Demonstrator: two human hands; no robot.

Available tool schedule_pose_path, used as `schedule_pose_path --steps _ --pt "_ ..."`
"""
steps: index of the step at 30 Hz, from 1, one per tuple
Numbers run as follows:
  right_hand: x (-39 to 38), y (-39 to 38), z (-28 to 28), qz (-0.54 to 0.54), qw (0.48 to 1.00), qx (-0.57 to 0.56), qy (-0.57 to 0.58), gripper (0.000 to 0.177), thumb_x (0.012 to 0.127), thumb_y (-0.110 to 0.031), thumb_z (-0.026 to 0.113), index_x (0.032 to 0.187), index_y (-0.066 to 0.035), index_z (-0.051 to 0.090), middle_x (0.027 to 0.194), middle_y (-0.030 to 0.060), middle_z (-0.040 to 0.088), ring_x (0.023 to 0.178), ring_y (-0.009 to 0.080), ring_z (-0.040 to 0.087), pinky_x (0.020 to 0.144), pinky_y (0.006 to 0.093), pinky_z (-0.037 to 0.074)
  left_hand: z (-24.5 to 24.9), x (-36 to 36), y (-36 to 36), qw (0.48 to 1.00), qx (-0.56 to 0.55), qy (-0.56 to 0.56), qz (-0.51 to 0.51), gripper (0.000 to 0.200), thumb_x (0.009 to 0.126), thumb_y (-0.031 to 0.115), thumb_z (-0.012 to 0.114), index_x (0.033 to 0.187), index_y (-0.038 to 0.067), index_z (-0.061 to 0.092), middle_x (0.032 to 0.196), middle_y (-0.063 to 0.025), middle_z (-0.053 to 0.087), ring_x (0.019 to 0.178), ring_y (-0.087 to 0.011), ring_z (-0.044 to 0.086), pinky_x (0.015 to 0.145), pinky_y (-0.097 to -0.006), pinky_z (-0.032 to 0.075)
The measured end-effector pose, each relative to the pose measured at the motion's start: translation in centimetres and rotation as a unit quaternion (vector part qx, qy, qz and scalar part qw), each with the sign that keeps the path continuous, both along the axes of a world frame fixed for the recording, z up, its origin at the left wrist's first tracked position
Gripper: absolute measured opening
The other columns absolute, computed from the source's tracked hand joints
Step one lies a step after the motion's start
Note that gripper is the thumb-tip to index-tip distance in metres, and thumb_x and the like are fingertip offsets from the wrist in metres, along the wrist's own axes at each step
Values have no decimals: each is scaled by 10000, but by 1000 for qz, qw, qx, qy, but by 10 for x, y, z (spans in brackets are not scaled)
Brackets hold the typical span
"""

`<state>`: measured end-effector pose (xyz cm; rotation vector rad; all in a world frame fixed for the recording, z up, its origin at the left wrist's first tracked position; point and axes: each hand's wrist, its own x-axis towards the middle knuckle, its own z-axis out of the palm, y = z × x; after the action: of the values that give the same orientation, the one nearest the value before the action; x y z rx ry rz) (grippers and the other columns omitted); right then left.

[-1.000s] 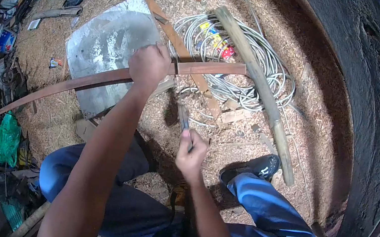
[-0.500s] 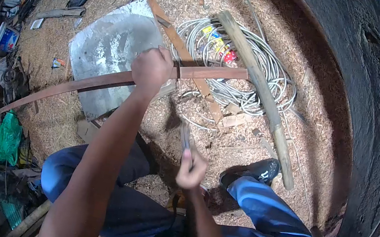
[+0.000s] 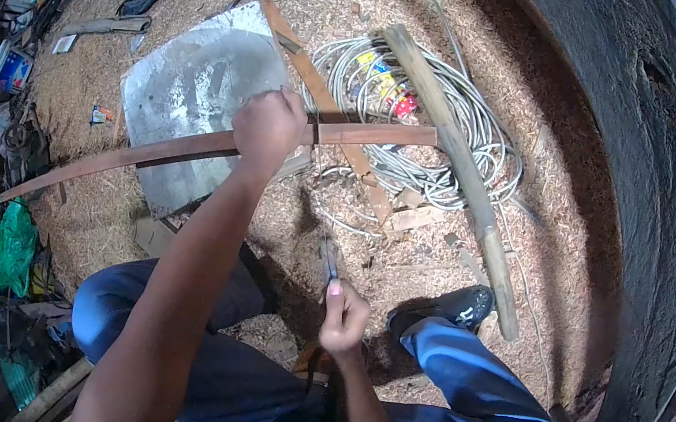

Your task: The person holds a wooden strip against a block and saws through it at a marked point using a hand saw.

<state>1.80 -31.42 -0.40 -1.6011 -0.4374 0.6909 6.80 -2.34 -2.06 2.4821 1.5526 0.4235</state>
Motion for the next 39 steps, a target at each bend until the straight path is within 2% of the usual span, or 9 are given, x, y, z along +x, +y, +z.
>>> schedule_pose_path --steps 6,13,14,17,18,21,22,32,39 --pt "37 47 4 24 992 -33 123 416 1093 -276 480 789 -19 603 650 -25 480 595 74 407 557 282 327 -3 -1 0 1000 6 1 -3 447 924 270 485 678 -6 736 685 -253 680 641 -435 698 670 -496 581" --pt "7 1 18 12 982 -52 183 382 1089 -240 469 829 -19 642 669 -20 536 596 73 443 563 272 358 -3 0 1 1000 14 -4 10 436 914 270 500 666 -4 732 671 -248 677 631 -426 697 656 -498 581" --pt "11 9 11 16 994 -49 97 381 1084 -239 483 827 -16 654 646 -12 543 582 69 460 546 270 361 -4 0 1 1000 19 -11 7 434 912 270 504 665 -5 732 671 -247 677 630 -425 697 655 -498 581" --pt "28 47 9 15 980 -115 161 394 1077 -249 503 805 -6 651 610 1 534 584 83 482 551 282 374 -2 0 1 1000 25 -6 0 427 907 267 512 663 -6 732 672 -246 679 623 -422 698 644 -494 581" --pt "25 55 1 -5 989 -131 65 428 1073 -271 517 761 -2 631 572 6 510 562 79 458 525 288 358 -4 -2 0 1000 23 -5 1 427 907 267 512 663 -6 732 672 -246 679 623 -422 698 644 -494 581" --pt "17 37 14 -29 990 -117 76 445 1070 -266 528 721 1 599 575 -3 495 554 77 427 509 294 338 -5 -1 2 1000 27 -2 5 422 906 263 514 666 -5 735 676 -248 680 628 -419 701 644 -490 583" --pt "5 28 7 -65 995 -74 1 461 1068 -258 539 681 -7 553 570 -18 465 543 63 389 483 294 292 -5 -1 2 1000 27 -3 4 420 905 263 516 665 -4 736 673 -249 679 625 -419 701 645 -489 584" --pt "26 71 7 -46 991 -123 34 492 1062 -222 545 625 -5 485 542 -8 420 534 82 362 487 326 277 -5 0 1 999 35 8 7 395 879 253 537 621 22 727 650 -213 689 598 -377 703 631 -465 586" --pt "5 16 8 -38 992 -116 13 510 1058 -275 551 638 12 527 544 12 429 531 98 388 498 333 307 -5 1 2 1000 28 5 11 398 880 255 537 627 17 732 665 -213 696 612 -377 708 643 -469 586"
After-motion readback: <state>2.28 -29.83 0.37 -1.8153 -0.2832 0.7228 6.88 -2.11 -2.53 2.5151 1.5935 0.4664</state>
